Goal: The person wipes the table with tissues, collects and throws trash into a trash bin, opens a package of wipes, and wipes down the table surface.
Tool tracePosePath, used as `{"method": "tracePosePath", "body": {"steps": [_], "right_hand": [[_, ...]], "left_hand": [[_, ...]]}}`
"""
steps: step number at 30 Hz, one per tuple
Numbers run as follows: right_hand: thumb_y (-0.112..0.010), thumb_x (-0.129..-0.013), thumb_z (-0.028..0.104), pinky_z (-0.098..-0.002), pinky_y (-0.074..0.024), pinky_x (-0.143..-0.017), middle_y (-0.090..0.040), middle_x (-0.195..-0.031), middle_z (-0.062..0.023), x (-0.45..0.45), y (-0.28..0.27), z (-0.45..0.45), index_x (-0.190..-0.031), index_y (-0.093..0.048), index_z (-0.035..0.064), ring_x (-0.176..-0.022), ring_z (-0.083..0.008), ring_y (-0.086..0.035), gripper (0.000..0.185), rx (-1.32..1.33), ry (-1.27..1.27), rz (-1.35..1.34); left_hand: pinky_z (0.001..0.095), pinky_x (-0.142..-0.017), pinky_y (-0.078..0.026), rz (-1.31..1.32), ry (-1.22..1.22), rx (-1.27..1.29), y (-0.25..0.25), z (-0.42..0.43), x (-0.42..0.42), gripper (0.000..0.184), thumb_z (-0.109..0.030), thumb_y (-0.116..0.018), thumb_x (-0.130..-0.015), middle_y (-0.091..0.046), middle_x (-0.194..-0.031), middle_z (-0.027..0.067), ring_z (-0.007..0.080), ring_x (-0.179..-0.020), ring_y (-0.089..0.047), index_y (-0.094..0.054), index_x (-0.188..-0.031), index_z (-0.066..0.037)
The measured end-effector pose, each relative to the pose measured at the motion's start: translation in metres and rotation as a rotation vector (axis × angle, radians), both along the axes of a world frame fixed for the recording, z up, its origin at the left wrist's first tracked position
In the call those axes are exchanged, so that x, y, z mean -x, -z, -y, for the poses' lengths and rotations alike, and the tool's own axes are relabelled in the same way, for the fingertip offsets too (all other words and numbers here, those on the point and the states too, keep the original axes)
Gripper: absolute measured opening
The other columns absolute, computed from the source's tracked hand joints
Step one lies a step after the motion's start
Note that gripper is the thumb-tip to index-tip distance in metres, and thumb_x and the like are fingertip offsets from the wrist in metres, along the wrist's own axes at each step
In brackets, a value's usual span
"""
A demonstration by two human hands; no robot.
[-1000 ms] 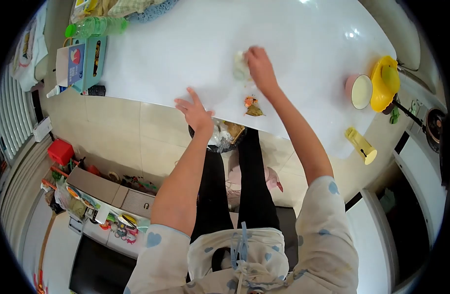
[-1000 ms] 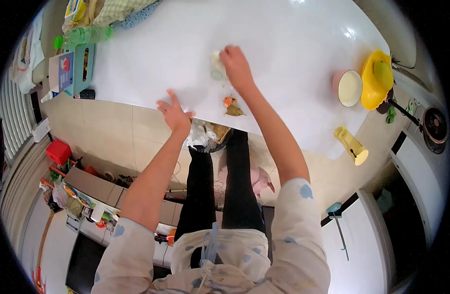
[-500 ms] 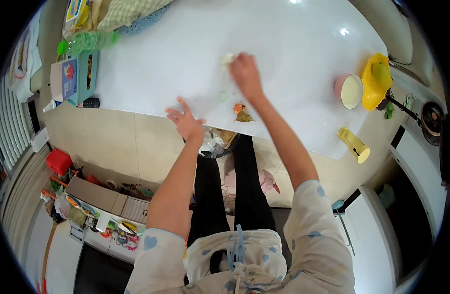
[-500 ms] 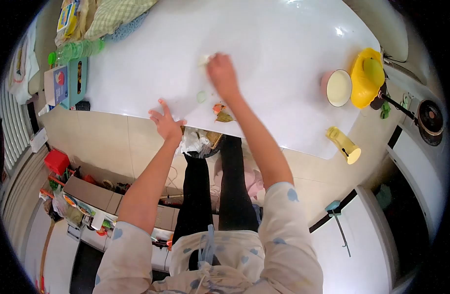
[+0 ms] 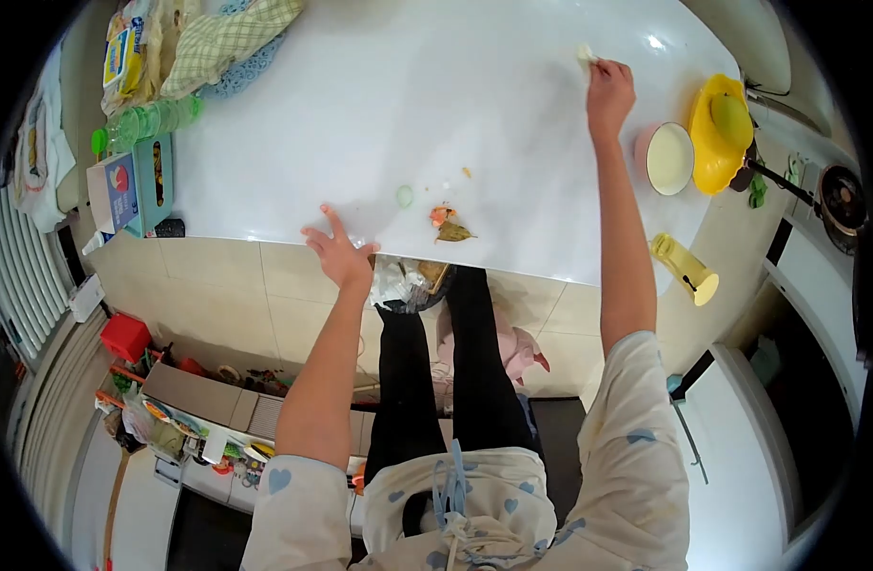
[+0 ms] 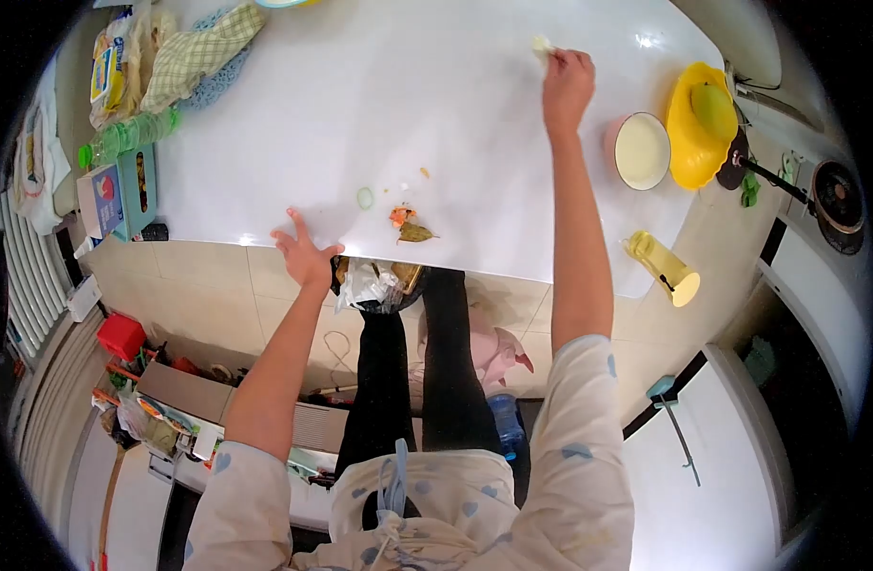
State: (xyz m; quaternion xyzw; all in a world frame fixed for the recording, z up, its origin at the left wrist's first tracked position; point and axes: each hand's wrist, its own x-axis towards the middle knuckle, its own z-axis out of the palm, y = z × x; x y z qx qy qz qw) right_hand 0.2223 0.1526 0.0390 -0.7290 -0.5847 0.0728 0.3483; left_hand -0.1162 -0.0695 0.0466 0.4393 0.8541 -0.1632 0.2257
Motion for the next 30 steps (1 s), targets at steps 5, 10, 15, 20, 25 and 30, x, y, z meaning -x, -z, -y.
{"method": "tracePosePath", "body": {"steps": [5,10,15,20,25,30], "right_hand": [[-0.056,-0.076,0.003,-0.0361,-0.0427,-0.071,-0.056,-0.086,-0.0126,-0.004,0.035,0.047,-0.082,-0.060,-0.0001,-0.081,-0.0286,-0.052,0.009,0.078,0.028,0.128],[-0.052,-0.077,0.001,-0.0362,-0.0443,-0.072,-0.056,-0.088,-0.0145,0.085,0.035,0.126,-0.085,-0.059,0.0001,-0.084,-0.0295,-0.052,0.010,0.073,-0.296,-0.013],[-0.054,-0.072,-0.005,-0.0346,-0.0457,-0.071,-0.056,-0.085,-0.0118,0.110,0.010,0.153,-0.081,-0.060,0.0023,-0.081,-0.0273,-0.054,0.013,0.225,-0.408,-0.259],[-0.056,-0.073,0.001,-0.0358,-0.0440,-0.066,-0.056,-0.083,-0.0118,0.039,0.015,0.051,-0.078,-0.060,0.0019,-0.075,-0.0277,-0.054,0.006,0.000,0.008,0.016],[-0.053,-0.074,0.000,-0.0359,-0.0409,-0.074,-0.055,-0.083,-0.0131,0.059,0.037,0.027,-0.082,-0.059,-0.0003,-0.083,-0.0290,-0.049,0.010,0.068,0.059,0.175],[-0.054,-0.075,0.001,-0.0370,-0.0451,-0.072,-0.056,-0.087,-0.0167,0.134,0.036,0.111,-0.083,-0.058,-0.0007,-0.083,-0.0303,-0.052,0.009,0.091,-0.366,-0.118]], "left_hand": [[0.0400,-0.087,-0.042,0.011,0.006,-0.028,0.002,0.000,0.001,0.114,-0.028,-0.081,-0.049,-0.013,-0.135,0.0304,0.0457,-0.120,-0.029,-0.009,-0.137,-0.028],[0.0385,-0.087,-0.042,0.045,-0.018,-0.015,-0.003,-0.003,0.000,0.111,-0.023,-0.080,-0.052,-0.010,-0.136,0.0306,0.0457,-0.121,-0.027,-0.009,-0.137,-0.028],[0.0371,-0.086,-0.043,0.050,-0.042,0.024,-0.004,-0.005,-0.001,0.109,-0.020,-0.080,-0.054,-0.007,-0.136,0.0305,0.0460,-0.122,-0.024,-0.009,-0.137,-0.027],[0.0393,-0.087,-0.042,0.028,-0.007,-0.058,0.006,0.003,0.003,0.113,-0.026,-0.081,-0.050,-0.011,-0.136,0.0307,0.0456,-0.121,-0.027,-0.010,-0.137,-0.029],[0.0396,-0.087,-0.042,0.048,-0.055,-0.001,-0.005,-0.005,0.000,0.112,-0.023,-0.081,-0.051,-0.010,-0.137,0.0290,0.0453,-0.122,-0.026,-0.009,-0.137,-0.031],[0.0402,-0.088,-0.041,0.047,-0.055,-0.011,-0.006,-0.004,-0.003,0.112,-0.022,-0.081,-0.051,-0.009,-0.137,0.0281,0.0449,-0.122,-0.025,-0.009,-0.136,-0.031]]}}
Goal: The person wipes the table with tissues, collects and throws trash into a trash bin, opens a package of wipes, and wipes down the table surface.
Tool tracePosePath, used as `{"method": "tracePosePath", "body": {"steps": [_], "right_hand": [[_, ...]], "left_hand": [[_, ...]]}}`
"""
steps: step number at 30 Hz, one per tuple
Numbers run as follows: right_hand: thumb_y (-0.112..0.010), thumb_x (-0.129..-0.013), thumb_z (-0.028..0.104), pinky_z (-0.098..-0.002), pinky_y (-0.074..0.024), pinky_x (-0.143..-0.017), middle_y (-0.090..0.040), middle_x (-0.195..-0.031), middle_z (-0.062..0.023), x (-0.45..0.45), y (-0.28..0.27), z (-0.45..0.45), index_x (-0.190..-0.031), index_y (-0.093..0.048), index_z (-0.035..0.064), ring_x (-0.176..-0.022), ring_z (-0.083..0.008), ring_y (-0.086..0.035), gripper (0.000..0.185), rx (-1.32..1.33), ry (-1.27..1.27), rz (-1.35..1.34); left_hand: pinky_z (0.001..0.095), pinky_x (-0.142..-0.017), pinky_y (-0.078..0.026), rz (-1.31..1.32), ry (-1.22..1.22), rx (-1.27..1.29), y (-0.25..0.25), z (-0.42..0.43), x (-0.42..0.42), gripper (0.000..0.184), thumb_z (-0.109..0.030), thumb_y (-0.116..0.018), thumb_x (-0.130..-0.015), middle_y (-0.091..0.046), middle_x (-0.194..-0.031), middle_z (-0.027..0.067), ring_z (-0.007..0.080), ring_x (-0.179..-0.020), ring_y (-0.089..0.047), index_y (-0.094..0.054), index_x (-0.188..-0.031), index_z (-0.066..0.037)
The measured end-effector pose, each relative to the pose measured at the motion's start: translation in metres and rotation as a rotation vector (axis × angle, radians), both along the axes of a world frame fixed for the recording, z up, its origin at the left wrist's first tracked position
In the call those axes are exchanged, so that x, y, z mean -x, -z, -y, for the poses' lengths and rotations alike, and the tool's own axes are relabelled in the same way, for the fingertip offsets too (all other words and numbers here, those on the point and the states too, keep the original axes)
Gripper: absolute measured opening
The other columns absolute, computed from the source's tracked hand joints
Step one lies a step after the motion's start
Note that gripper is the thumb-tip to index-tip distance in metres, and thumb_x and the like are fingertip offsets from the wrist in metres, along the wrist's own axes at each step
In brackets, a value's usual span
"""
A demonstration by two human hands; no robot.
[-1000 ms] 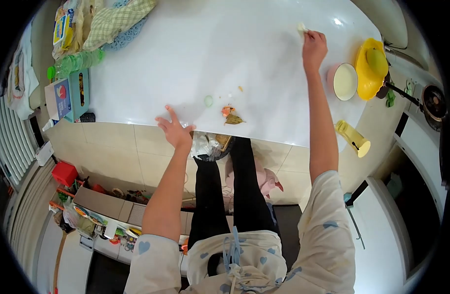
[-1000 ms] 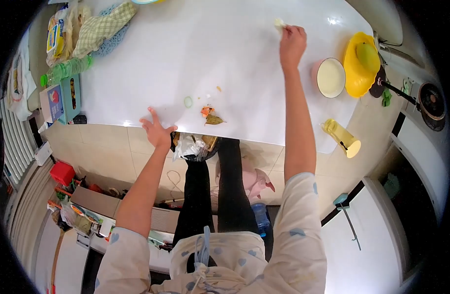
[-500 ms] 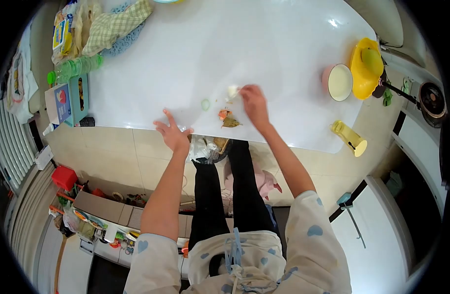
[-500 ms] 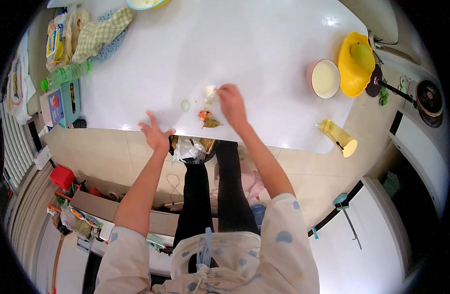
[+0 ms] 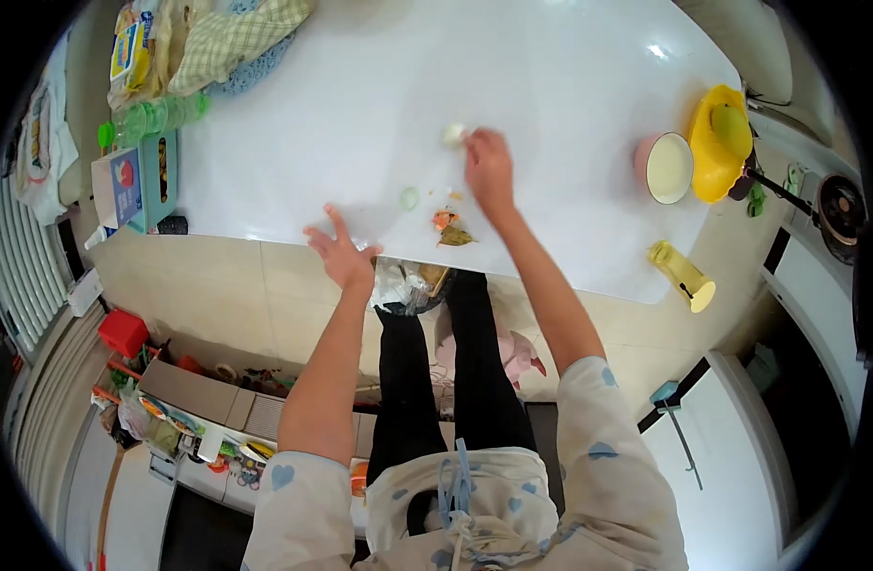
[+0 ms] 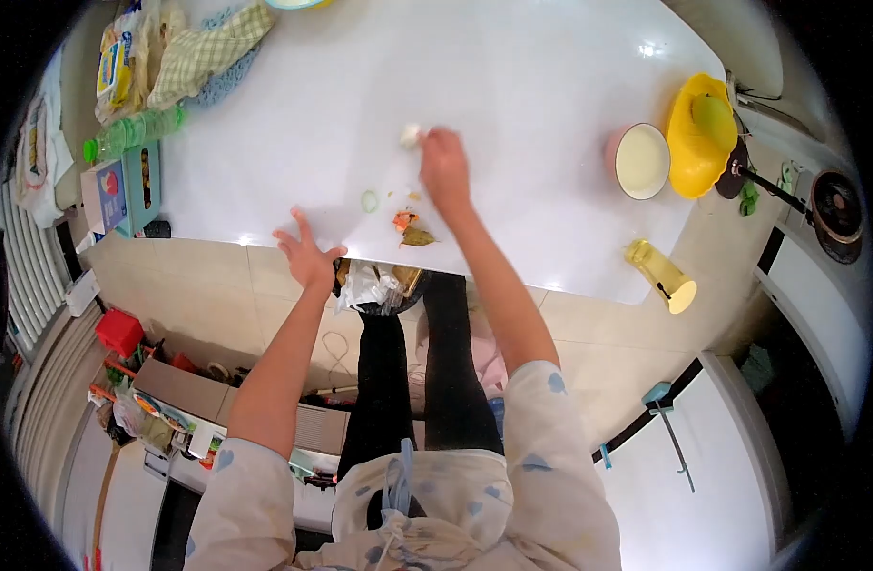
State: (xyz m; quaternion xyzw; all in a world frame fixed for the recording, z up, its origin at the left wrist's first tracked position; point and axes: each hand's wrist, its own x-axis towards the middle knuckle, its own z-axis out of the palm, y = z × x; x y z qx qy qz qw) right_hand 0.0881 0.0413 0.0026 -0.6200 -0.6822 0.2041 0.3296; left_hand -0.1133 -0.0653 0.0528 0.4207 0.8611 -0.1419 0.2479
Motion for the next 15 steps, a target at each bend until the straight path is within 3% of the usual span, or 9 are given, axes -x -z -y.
{"method": "tracePosePath", "body": {"steps": [2,4,6,10,12,15], "right_hand": [[-0.056,-0.069,-0.005,-0.0346,-0.0454,-0.068,-0.055,-0.083,-0.0136,0.010,-0.019,0.019,-0.079,-0.057,0.0003,-0.079,-0.0290,-0.054,0.011,0.198,-0.089,-0.149],[-0.055,-0.070,-0.005,-0.0343,-0.0454,-0.066,-0.055,-0.082,-0.0126,-0.002,-0.022,0.020,-0.080,-0.057,0.0017,-0.078,-0.0285,-0.054,0.012,0.176,-0.137,-0.202],[-0.054,-0.071,-0.002,-0.0356,-0.0440,-0.072,-0.055,-0.080,-0.0126,-0.040,-0.021,0.000,-0.080,-0.058,0.0031,-0.079,-0.0286,-0.053,0.011,0.035,-0.035,-0.042],[-0.058,-0.075,0.007,-0.0357,-0.0435,-0.064,-0.056,-0.080,-0.0128,-0.156,-0.013,-0.055,-0.082,-0.060,0.0015,-0.073,-0.0265,-0.054,0.009,-0.127,0.509,0.199],[-0.056,-0.074,0.004,-0.0360,-0.0430,-0.067,-0.056,-0.082,-0.0141,-0.174,-0.016,-0.061,-0.084,-0.060,0.0007,-0.076,-0.0277,-0.053,0.011,-0.022,0.619,0.286],[-0.054,-0.073,0.001,-0.0371,-0.0415,-0.072,-0.056,-0.085,-0.0141,-0.151,0.004,-0.044,-0.086,-0.059,0.0002,-0.081,-0.0294,-0.052,0.014,-0.085,0.463,0.405]], "left_hand": [[0.0406,-0.090,-0.040,0.008,0.009,-0.009,0.004,0.003,0.003,0.112,-0.022,-0.081,-0.052,-0.008,-0.138,0.0279,0.0448,-0.123,-0.025,-0.009,-0.136,-0.032],[0.0404,-0.091,-0.039,0.018,-0.002,-0.014,0.001,0.002,0.001,0.112,-0.023,-0.080,-0.052,-0.008,-0.138,0.0279,0.0446,-0.123,-0.025,-0.008,-0.136,-0.032],[0.0402,-0.092,-0.039,0.024,-0.018,-0.021,0.000,0.001,0.001,0.112,-0.023,-0.080,-0.052,-0.008,-0.138,0.0280,0.0445,-0.123,-0.024,-0.008,-0.136,-0.032],[0.0390,-0.092,-0.039,0.023,-0.025,0.002,-0.005,-0.004,-0.001,0.112,-0.023,-0.080,-0.052,-0.009,-0.138,0.0283,0.0443,-0.124,-0.024,-0.008,-0.137,-0.031],[0.0388,-0.092,-0.039,0.021,-0.034,0.021,-0.004,-0.005,0.000,0.112,-0.023,-0.081,-0.052,-0.009,-0.137,0.0284,0.0444,-0.124,-0.023,-0.008,-0.137,-0.031],[0.0373,-0.081,-0.047,0.039,-0.025,-0.037,0.000,0.002,0.001,0.111,-0.017,-0.080,-0.052,-0.004,-0.138,0.0281,0.0447,-0.125,-0.019,-0.009,-0.137,-0.030]]}}
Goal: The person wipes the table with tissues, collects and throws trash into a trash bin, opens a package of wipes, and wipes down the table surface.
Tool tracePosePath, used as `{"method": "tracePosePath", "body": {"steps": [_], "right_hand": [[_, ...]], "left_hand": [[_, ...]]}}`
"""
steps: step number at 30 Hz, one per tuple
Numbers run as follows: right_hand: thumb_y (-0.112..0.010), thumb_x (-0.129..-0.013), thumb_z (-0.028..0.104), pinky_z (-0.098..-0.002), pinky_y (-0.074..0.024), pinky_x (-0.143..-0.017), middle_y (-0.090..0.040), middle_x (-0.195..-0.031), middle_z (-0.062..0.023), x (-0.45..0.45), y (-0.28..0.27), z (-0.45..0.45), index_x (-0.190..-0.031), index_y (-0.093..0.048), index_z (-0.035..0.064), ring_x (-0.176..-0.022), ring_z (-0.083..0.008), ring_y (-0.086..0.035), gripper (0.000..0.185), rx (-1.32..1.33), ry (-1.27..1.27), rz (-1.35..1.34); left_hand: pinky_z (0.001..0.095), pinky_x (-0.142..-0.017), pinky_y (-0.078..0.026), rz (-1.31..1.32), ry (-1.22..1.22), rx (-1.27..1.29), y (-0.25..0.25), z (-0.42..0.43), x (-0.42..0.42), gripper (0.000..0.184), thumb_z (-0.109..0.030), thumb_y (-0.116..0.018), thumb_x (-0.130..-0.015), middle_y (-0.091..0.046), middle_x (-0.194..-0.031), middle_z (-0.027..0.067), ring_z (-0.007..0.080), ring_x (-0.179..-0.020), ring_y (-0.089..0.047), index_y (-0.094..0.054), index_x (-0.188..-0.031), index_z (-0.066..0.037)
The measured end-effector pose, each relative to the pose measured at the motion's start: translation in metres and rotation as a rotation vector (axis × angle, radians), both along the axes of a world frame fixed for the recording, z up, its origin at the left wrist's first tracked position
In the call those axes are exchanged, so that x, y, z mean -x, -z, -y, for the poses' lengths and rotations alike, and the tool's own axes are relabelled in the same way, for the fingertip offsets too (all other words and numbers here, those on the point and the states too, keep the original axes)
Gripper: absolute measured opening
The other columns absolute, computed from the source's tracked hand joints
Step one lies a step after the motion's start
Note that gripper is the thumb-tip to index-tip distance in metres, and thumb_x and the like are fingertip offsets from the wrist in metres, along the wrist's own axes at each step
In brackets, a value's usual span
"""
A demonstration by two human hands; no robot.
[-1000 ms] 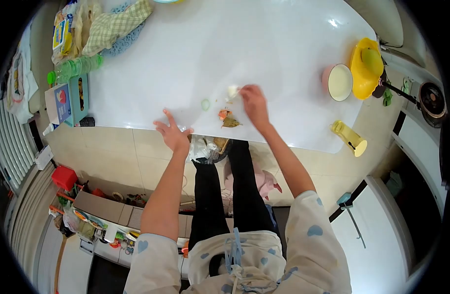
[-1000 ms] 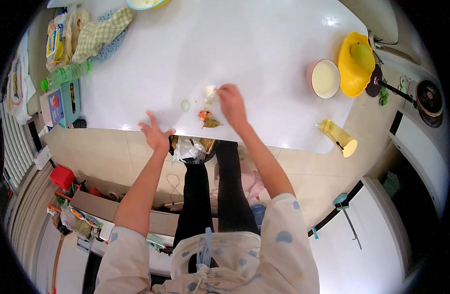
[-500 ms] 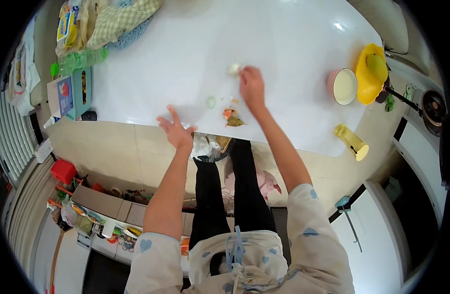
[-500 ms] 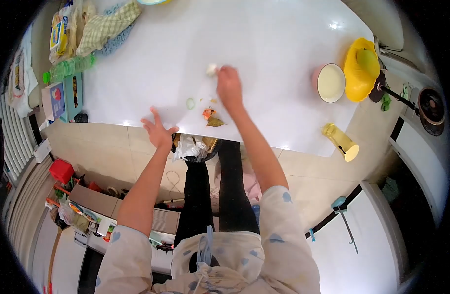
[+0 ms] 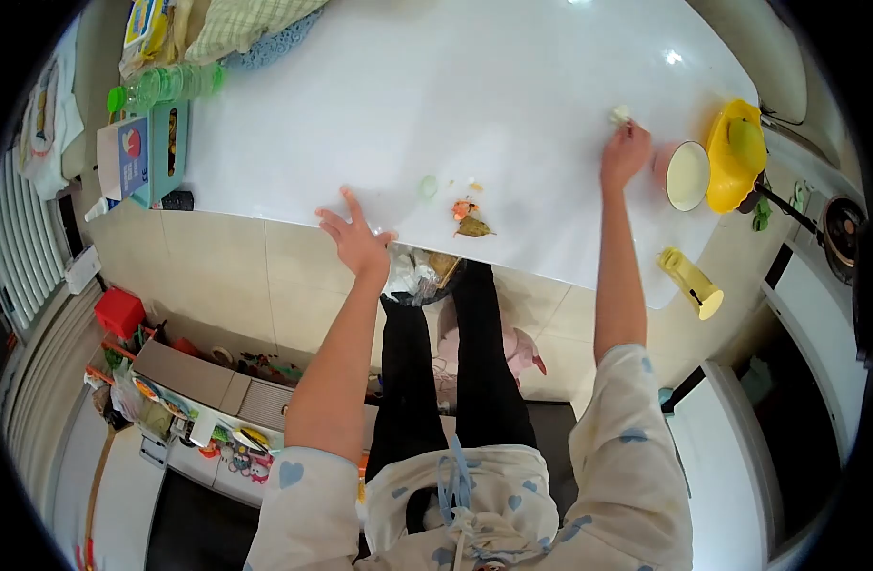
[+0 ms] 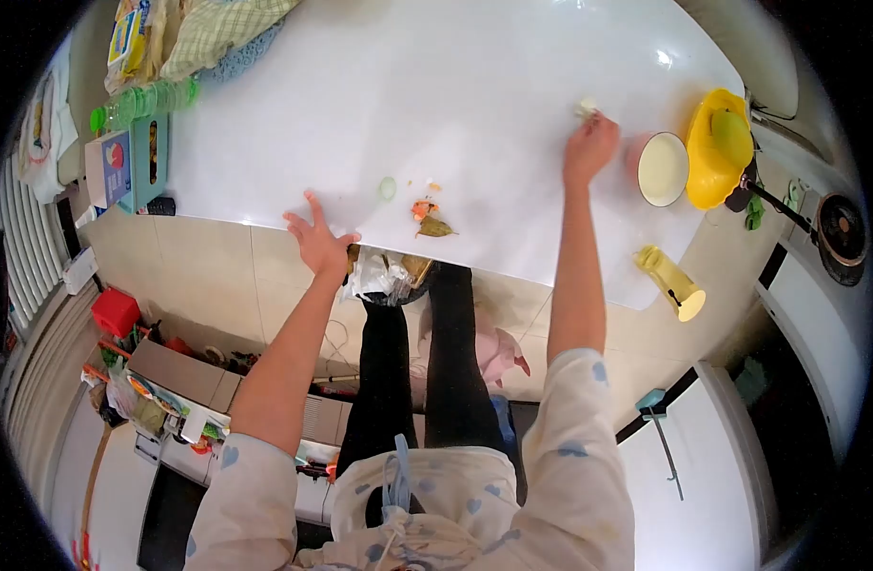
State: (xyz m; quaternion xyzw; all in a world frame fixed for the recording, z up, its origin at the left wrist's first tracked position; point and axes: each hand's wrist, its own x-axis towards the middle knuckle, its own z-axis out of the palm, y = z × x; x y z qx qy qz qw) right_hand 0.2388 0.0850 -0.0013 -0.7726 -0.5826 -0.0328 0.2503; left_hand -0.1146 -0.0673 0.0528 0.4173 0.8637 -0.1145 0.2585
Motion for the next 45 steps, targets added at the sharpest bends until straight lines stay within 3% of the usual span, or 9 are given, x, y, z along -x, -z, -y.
{"method": "tracePosePath", "body": {"steps": [6,10,20,25,30,33,39,43,45], "right_hand": [[-0.050,-0.071,-0.005,-0.0362,-0.0429,-0.077,-0.054,-0.095,-0.0144,0.145,-0.007,0.060,-0.095,-0.060,0.0038,-0.088,-0.0296,-0.050,0.027,0.140,-0.498,-0.414],[-0.052,-0.069,-0.008,-0.0334,-0.0445,-0.072,-0.054,-0.091,-0.0122,0.195,-0.017,0.091,-0.090,-0.062,0.0028,-0.085,-0.0273,-0.050,0.026,0.221,-0.556,-0.654],[-0.053,-0.068,-0.008,-0.0328,-0.0433,-0.072,-0.054,-0.087,-0.0090,0.220,-0.042,0.075,-0.088,-0.063,0.0037,-0.081,-0.0257,-0.049,0.025,0.221,-0.548,-0.630],[-0.052,-0.065,-0.005,-0.0324,-0.0433,-0.073,-0.054,-0.087,-0.0080,0.257,-0.023,0.076,-0.085,-0.063,0.0044,-0.084,-0.0247,-0.049,0.025,0.279,-1.012,-0.455],[-0.051,-0.061,-0.006,-0.0328,-0.0445,-0.072,-0.055,-0.087,-0.0072,0.222,-0.031,0.117,-0.085,-0.062,0.0043,-0.086,-0.0239,-0.051,0.028,0.277,-1.149,-0.356],[-0.052,-0.061,-0.008,-0.0328,-0.0450,-0.070,-0.055,-0.089,-0.0077,0.194,-0.043,0.124,-0.087,-0.062,0.0045,-0.086,-0.0247,-0.051,0.031,0.365,-1.050,-0.445],[-0.053,-0.072,-0.007,-0.0291,-0.0447,-0.069,-0.054,-0.090,-0.0093,0.125,-0.031,0.113,-0.094,-0.064,0.0084,-0.084,-0.0230,-0.051,0.029,0.131,-0.112,-0.490],[-0.053,-0.074,-0.006,-0.0300,-0.0439,-0.071,-0.053,-0.089,-0.0097,0.131,-0.009,0.116,-0.095,-0.064,0.0078,-0.084,-0.0243,-0.050,0.027,0.101,0.043,-0.492],[-0.053,-0.074,-0.005,-0.0313,-0.0428,-0.072,-0.053,-0.090,-0.0102,0.151,-0.006,0.122,-0.095,-0.064,0.0069,-0.084,-0.0250,-0.050,0.027,0.086,-0.127,-0.343]], "left_hand": [[0.0385,-0.089,-0.041,0.003,0.008,0.008,-0.003,-0.002,-0.001,0.112,-0.024,-0.081,-0.051,-0.007,-0.138,0.0280,0.0442,-0.124,-0.022,-0.009,-0.137,-0.030],[0.0361,-0.079,-0.048,0.005,0.010,0.001,-0.001,-0.005,0.001,0.111,-0.019,-0.080,-0.052,-0.003,-0.137,0.0298,0.0453,-0.125,-0.019,-0.009,-0.137,-0.029],[0.0354,-0.074,-0.050,0.047,0.013,-0.037,-0.002,-0.003,0.001,0.108,-0.017,-0.080,-0.054,-0.001,-0.136,0.0322,0.0489,-0.124,-0.015,-0.011,-0.137,-0.026],[0.0340,-0.075,-0.049,0.074,0.003,-0.047,-0.002,-0.004,0.001,0.107,-0.016,-0.080,-0.055,0.001,-0.136,0.0319,0.0488,-0.125,-0.012,-0.011,-0.137,-0.025],[0.0328,-0.076,-0.049,0.113,-0.024,-0.052,-0.004,-0.005,0.001,0.106,-0.016,-0.079,-0.056,0.002,-0.136,0.0316,0.0488,-0.125,-0.011,-0.011,-0.137,-0.024],[0.0332,-0.075,-0.049,0.089,-0.018,-0.059,-0.003,-0.004,-0.001,0.107,-0.017,-0.079,-0.056,0.002,-0.136,0.0316,0.0487,-0.125,-0.011,-0.010,-0.137,-0.024],[0.0335,-0.073,-0.050,0.091,-0.006,-0.039,-0.007,-0.006,0.000,0.105,-0.018,-0.078,-0.057,0.002,-0.136,0.0319,0.0492,-0.125,-0.012,-0.011,-0.137,-0.023],[0.0347,-0.075,-0.049,0.084,0.013,-0.045,-0.001,-0.005,0.003,0.104,-0.019,-0.078,-0.058,0.003,-0.136,0.0322,0.0495,-0.125,-0.011,-0.011,-0.137,-0.023],[0.0353,-0.075,-0.049,0.090,0.033,-0.059,-0.002,-0.002,0.003,0.104,-0.020,-0.078,-0.058,0.004,-0.136,0.0324,0.0495,-0.125,-0.011,-0.011,-0.137,-0.022]]}}
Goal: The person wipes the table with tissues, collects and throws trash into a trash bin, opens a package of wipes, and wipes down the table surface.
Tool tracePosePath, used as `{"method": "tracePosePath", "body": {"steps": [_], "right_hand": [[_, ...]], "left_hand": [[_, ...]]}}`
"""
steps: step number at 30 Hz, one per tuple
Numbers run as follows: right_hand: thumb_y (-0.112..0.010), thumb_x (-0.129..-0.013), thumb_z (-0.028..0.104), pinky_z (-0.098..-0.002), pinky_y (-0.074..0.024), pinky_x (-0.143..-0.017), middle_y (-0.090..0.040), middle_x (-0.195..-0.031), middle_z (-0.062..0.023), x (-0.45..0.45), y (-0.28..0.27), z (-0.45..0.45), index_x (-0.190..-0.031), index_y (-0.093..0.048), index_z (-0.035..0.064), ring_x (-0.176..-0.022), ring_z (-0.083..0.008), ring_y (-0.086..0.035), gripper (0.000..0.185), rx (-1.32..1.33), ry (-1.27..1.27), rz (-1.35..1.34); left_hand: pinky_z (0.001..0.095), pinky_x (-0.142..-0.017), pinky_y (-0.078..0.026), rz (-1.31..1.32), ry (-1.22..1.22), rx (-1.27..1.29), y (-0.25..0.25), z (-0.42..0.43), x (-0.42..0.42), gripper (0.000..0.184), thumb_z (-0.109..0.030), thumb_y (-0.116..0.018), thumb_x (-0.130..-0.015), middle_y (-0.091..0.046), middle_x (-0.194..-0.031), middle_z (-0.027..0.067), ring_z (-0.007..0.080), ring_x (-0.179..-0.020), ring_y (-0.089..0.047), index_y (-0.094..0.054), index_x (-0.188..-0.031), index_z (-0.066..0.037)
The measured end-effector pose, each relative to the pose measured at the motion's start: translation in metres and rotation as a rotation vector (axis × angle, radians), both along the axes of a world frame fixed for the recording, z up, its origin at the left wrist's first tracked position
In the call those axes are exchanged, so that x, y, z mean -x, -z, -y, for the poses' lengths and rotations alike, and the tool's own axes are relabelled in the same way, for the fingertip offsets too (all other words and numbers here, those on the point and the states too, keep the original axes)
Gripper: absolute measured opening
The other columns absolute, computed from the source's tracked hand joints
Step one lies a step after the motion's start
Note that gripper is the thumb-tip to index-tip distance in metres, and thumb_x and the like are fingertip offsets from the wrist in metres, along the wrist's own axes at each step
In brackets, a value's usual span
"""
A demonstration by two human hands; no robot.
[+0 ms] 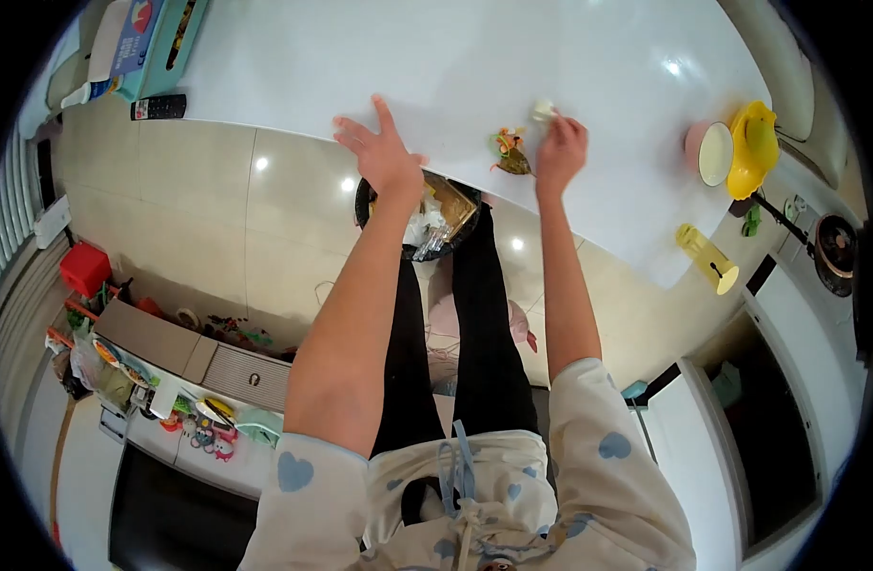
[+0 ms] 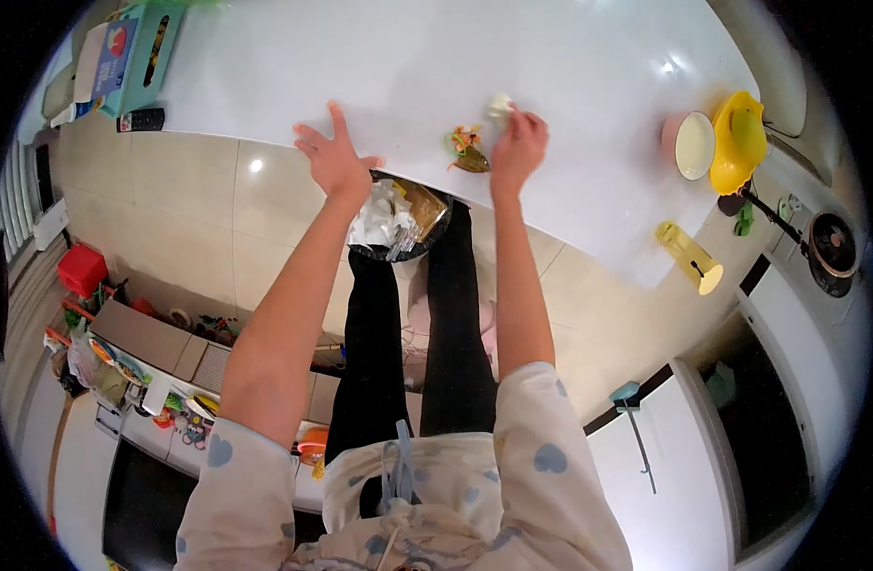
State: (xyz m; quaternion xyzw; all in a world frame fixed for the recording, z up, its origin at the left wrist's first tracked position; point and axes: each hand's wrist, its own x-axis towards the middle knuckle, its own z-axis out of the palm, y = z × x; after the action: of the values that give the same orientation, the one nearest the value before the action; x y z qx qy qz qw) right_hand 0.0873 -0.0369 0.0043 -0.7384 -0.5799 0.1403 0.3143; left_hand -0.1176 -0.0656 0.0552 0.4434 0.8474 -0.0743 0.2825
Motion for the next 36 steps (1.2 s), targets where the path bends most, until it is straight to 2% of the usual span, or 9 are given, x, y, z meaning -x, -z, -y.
{"method": "tracePosePath", "body": {"steps": [3,6,8,11,17,26,31,32,36], "right_hand": [[-0.052,-0.072,-0.008,-0.0332,-0.0416,-0.073,-0.053,-0.092,-0.0109,0.032,-0.008,0.012,-0.096,-0.063,0.0065,-0.085,-0.0260,-0.048,0.030,0.009,-0.104,-0.118],[-0.053,-0.072,-0.006,-0.0304,-0.0438,-0.071,-0.054,-0.090,-0.0105,0.049,-0.008,0.032,-0.094,-0.064,0.0079,-0.082,-0.0253,-0.052,0.028,0.044,-0.155,-0.114],[-0.052,-0.071,-0.008,-0.0311,-0.0438,-0.071,-0.053,-0.089,-0.0112,0.068,-0.010,0.059,-0.095,-0.064,0.0085,-0.082,-0.0254,-0.052,0.032,0.064,-0.194,-0.206],[-0.052,-0.071,-0.009,-0.0308,-0.0442,-0.069,-0.053,-0.088,-0.0112,0.091,-0.025,0.106,-0.095,-0.064,0.0089,-0.080,-0.0254,-0.052,0.032,0.192,-0.260,-0.255],[-0.052,-0.076,-0.006,-0.0270,-0.0430,-0.065,-0.051,-0.086,-0.0082,0.094,-0.051,0.124,-0.095,-0.065,0.0094,-0.073,-0.0186,-0.051,0.028,0.179,-0.076,-0.340],[-0.055,-0.075,-0.003,-0.0330,-0.0422,-0.068,-0.053,-0.086,-0.0125,0.068,-0.006,-0.008,-0.091,-0.063,0.0036,-0.078,-0.0266,-0.050,0.019,-0.083,-0.090,-0.094],[-0.051,-0.064,-0.013,-0.0338,-0.0422,-0.074,-0.051,-0.092,-0.0143,0.105,-0.034,0.079,-0.095,-0.058,0.0023,-0.088,-0.0293,-0.050,0.036,0.317,-0.376,-0.473],[-0.052,-0.063,-0.013,-0.0336,-0.0426,-0.074,-0.051,-0.092,-0.0137,0.103,-0.015,0.100,-0.095,-0.059,0.0023,-0.086,-0.0287,-0.050,0.035,0.240,-0.591,-0.251],[-0.052,-0.063,-0.014,-0.0313,-0.0439,-0.069,-0.051,-0.090,-0.0113,0.095,-0.034,0.137,-0.093,-0.061,0.0046,-0.082,-0.0267,-0.051,0.036,0.274,-0.441,-0.363]], "left_hand": [[0.0364,-0.076,-0.048,0.008,0.025,0.047,-0.008,-0.006,0.005,0.100,-0.023,-0.077,-0.061,0.002,-0.135,0.0349,0.0491,-0.124,-0.015,-0.011,-0.137,-0.022],[0.0353,-0.075,-0.048,-0.130,0.235,0.125,-0.003,-0.012,0.023,0.092,-0.025,-0.072,-0.067,-0.013,-0.131,0.0386,0.0464,-0.114,-0.037,-0.013,-0.137,-0.022],[0.0343,-0.073,-0.049,-0.133,0.413,0.195,-0.002,-0.016,0.037,0.082,-0.026,-0.068,-0.071,-0.030,-0.122,0.0400,0.0369,-0.093,-0.055,-0.018,-0.137,-0.021],[0.0321,-0.065,-0.050,-0.242,0.492,0.123,0.006,-0.013,0.038,0.079,-0.026,-0.066,-0.073,-0.040,-0.115,0.0379,0.0306,-0.080,-0.062,-0.019,-0.136,-0.021],[0.0282,-0.062,-0.050,-0.300,0.510,0.118,0.010,-0.011,0.035,0.059,-0.006,-0.049,-0.081,-0.039,-0.114,0.0406,0.0284,-0.078,-0.059,-0.027,-0.134,-0.018],[0.0296,-0.067,-0.050,-0.315,0.452,0.105,0.015,-0.010,0.033,0.062,-0.006,-0.051,-0.079,-0.036,-0.119,0.0388,0.0295,-0.083,-0.058,-0.026,-0.134,-0.022],[0.0301,-0.069,-0.050,-0.255,0.401,0.116,0.012,-0.012,0.032,0.067,-0.010,-0.057,-0.078,-0.032,-0.122,0.0383,0.0299,-0.085,-0.058,-0.024,-0.135,-0.023],[0.0300,-0.069,-0.050,-0.253,0.384,0.118,0.012,-0.012,0.033,0.070,-0.012,-0.059,-0.077,-0.032,-0.123,0.0381,0.0300,-0.085,-0.058,-0.023,-0.135,-0.024],[0.0317,-0.066,-0.049,-0.299,0.438,0.109,0.009,-0.012,0.033,0.075,-0.020,-0.065,-0.074,-0.036,-0.119,0.0369,0.0295,-0.079,-0.062,-0.022,-0.135,-0.024]]}}
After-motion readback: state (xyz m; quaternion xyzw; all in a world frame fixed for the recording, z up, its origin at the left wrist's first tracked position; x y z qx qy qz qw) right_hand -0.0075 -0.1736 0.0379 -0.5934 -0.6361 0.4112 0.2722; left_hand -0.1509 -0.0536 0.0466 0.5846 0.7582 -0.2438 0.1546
